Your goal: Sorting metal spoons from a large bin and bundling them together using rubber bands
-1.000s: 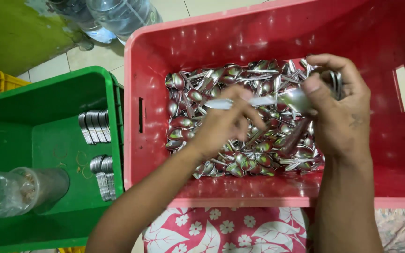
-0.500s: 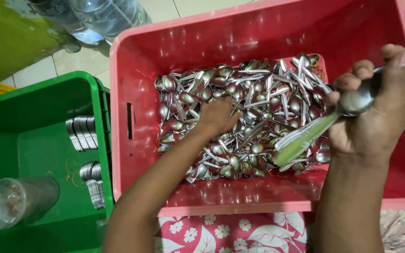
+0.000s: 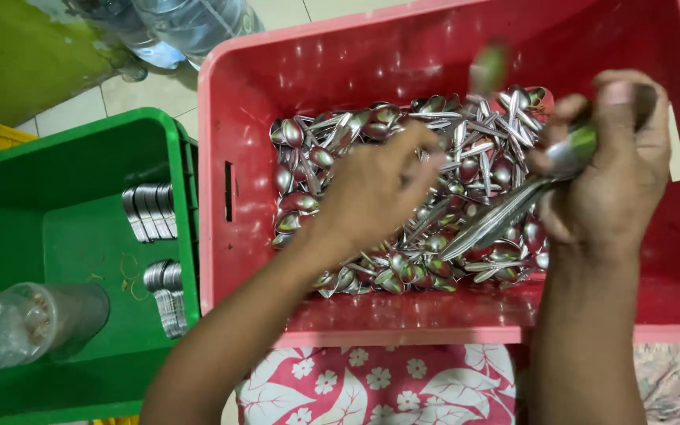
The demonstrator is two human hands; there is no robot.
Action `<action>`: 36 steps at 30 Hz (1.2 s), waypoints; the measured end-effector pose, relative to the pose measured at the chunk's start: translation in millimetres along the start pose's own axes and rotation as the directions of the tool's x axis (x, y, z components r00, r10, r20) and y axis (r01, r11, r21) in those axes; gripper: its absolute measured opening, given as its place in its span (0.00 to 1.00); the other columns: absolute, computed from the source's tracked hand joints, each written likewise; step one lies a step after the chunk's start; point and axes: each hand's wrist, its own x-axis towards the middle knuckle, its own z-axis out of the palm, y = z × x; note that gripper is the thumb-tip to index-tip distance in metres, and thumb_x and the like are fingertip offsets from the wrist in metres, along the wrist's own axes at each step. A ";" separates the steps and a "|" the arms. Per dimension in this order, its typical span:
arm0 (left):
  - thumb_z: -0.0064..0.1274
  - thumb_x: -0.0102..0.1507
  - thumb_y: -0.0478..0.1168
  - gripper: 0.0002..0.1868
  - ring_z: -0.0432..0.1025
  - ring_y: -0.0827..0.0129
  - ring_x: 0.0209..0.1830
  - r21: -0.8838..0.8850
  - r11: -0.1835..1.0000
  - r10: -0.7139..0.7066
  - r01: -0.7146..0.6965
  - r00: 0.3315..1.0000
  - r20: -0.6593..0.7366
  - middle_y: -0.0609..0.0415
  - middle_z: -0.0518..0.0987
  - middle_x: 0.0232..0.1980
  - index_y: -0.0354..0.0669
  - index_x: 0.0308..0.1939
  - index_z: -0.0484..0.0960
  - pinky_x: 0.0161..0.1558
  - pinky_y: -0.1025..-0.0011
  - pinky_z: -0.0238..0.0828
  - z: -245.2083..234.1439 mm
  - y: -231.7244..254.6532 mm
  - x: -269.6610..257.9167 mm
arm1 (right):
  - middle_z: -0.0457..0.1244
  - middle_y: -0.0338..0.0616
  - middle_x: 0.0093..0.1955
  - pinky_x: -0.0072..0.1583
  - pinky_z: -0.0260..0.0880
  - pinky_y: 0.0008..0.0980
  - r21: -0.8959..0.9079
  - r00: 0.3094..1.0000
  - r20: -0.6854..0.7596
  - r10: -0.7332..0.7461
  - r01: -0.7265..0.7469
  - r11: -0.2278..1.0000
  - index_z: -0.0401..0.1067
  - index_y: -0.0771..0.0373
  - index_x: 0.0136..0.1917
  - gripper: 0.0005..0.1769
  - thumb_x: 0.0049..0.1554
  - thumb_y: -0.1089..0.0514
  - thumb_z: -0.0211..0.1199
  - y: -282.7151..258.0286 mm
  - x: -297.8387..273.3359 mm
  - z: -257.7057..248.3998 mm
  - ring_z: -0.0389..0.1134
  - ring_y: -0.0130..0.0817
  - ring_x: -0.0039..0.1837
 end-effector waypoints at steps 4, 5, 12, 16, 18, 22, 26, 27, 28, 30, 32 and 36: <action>0.42 0.70 0.43 0.08 0.61 0.68 0.08 0.311 0.897 0.336 -0.315 0.942 -0.017 0.57 0.71 0.18 0.42 0.45 0.68 0.08 0.68 0.53 16.2 31.7 -18.3 | 0.61 0.31 0.44 0.38 0.62 0.16 0.042 0.992 0.119 -0.033 0.028 0.999 0.69 0.51 0.59 0.26 0.57 0.34 0.66 8.1 -7.7 3.1 0.62 0.17 0.40; 0.39 0.71 0.43 0.09 0.61 0.66 0.10 0.368 0.846 0.418 -0.387 0.908 -0.006 0.54 0.76 0.24 0.40 0.44 0.66 0.10 0.66 0.52 22.6 35.9 -19.8 | 0.63 0.32 0.46 0.43 0.71 0.22 0.126 0.986 0.159 -0.050 0.030 0.992 0.72 0.50 0.61 0.27 0.57 0.35 0.70 11.7 -5.6 -1.5 0.69 0.21 0.46; 0.52 0.57 0.30 0.15 0.80 0.61 0.44 -0.071 0.949 0.303 -0.307 0.951 -0.057 0.55 0.84 0.50 0.48 0.46 0.82 0.46 0.61 0.80 39.3 -28.2 24.7 | 0.64 0.45 0.54 0.44 0.68 0.21 0.133 0.998 0.031 -0.061 0.056 0.990 0.64 0.54 0.62 0.17 0.67 0.73 0.53 4.0 4.6 -26.3 0.69 0.31 0.53; 0.52 0.62 0.43 0.11 0.66 0.67 0.40 0.424 0.865 0.274 -0.268 0.960 0.048 0.57 0.71 0.41 0.49 0.48 0.77 0.42 0.68 0.67 90.5 -114.8 68.1 | 0.66 0.44 0.61 0.43 0.69 0.20 0.062 0.994 -0.025 -0.105 0.106 0.992 0.63 0.47 0.74 0.20 0.74 0.67 0.57 -0.7 7.7 -27.7 0.66 0.23 0.49; 0.58 0.61 0.41 0.20 0.67 0.64 0.47 0.550 0.751 0.285 -0.366 0.931 0.229 0.53 0.72 0.50 0.48 0.56 0.77 0.48 0.68 0.69 136.5 -150.0 72.8 | 0.66 0.40 0.62 0.37 0.56 0.13 0.003 0.990 0.004 -0.138 0.138 0.990 0.65 0.47 0.67 0.10 0.76 0.61 0.59 -1.4 2.1 -27.9 0.63 0.20 0.46; 0.61 0.55 0.39 0.20 0.65 0.58 0.57 0.745 0.494 0.221 -0.448 0.894 0.391 0.47 0.69 0.65 0.56 0.52 0.82 0.51 0.61 0.67 177.8 -172.7 80.0 | 0.65 0.35 0.51 0.36 0.52 0.14 -0.086 0.996 0.015 -0.090 0.091 0.992 0.68 0.48 0.62 0.11 0.68 0.54 0.66 -7.5 -0.6 -18.6 0.58 0.17 0.39; 0.50 0.68 0.46 0.10 0.71 0.60 0.50 0.332 0.943 -0.118 -0.024 0.908 0.401 0.57 0.82 0.37 0.50 0.40 0.85 0.58 0.56 0.73 114.3 -131.8 80.2 | 0.63 0.34 0.59 0.40 0.63 0.17 -0.357 0.994 0.060 -0.095 0.110 0.928 0.66 0.45 0.66 0.21 0.65 0.67 0.59 -10.5 -4.0 -6.9 0.63 0.21 0.47; 0.50 0.68 0.46 0.10 0.71 0.60 0.50 0.338 0.941 -0.118 -0.027 0.909 0.400 0.57 0.82 0.37 0.50 0.40 0.85 0.58 0.56 0.73 92.2 -122.4 77.4 | 0.63 0.34 0.59 0.40 0.63 0.17 -0.350 0.993 0.059 -0.099 0.113 0.930 0.66 0.45 0.66 0.21 0.65 0.67 0.59 -8.7 -7.9 -2.4 0.63 0.21 0.47; 0.51 0.66 0.47 0.11 0.70 0.68 0.37 0.165 0.986 -0.092 0.028 0.914 0.395 0.58 0.82 0.35 0.48 0.41 0.85 0.44 0.65 0.70 69.9 -112.5 74.4 | 0.61 0.45 0.64 0.44 0.64 0.21 -0.461 0.951 0.234 -0.203 0.293 0.838 0.63 0.56 0.70 0.23 0.66 0.74 0.54 -7.0 -11.8 2.3 0.63 0.27 0.49; 0.52 0.64 0.49 0.13 0.70 0.76 0.25 -0.014 0.996 -0.072 0.084 0.922 0.381 0.59 0.82 0.34 0.46 0.42 0.85 0.30 0.75 0.67 26.7 -89.7 65.6 | 0.60 0.57 0.69 0.48 0.65 0.26 -0.524 0.868 0.416 -0.272 0.473 0.709 0.59 0.68 0.74 0.25 0.68 0.81 0.48 -2.6 -16.4 9.6 0.62 0.33 0.50; 0.57 0.65 0.46 0.35 0.63 0.80 0.15 -0.190 0.981 0.040 0.043 0.911 0.411 0.64 0.73 0.23 0.45 0.74 0.64 0.18 0.80 0.56 -14.2 -64.5 54.0 | 0.64 0.55 0.58 0.48 0.61 0.30 -0.614 0.781 0.574 -0.246 0.609 0.502 0.75 0.69 0.61 0.22 0.56 0.81 0.59 5.1 -18.2 13.1 0.60 0.37 0.49; 0.40 0.69 0.44 0.29 0.85 0.70 0.45 -0.181 0.974 -0.043 0.136 0.897 0.440 0.55 0.88 0.41 0.53 0.75 0.58 0.31 0.78 0.80 -41.9 -6.0 36.9 | 0.59 0.54 0.63 0.65 0.76 0.43 -0.566 0.660 0.744 -0.101 0.704 0.429 0.74 0.66 0.60 0.38 0.39 0.53 0.82 11.1 -27.4 31.8 0.66 0.45 0.59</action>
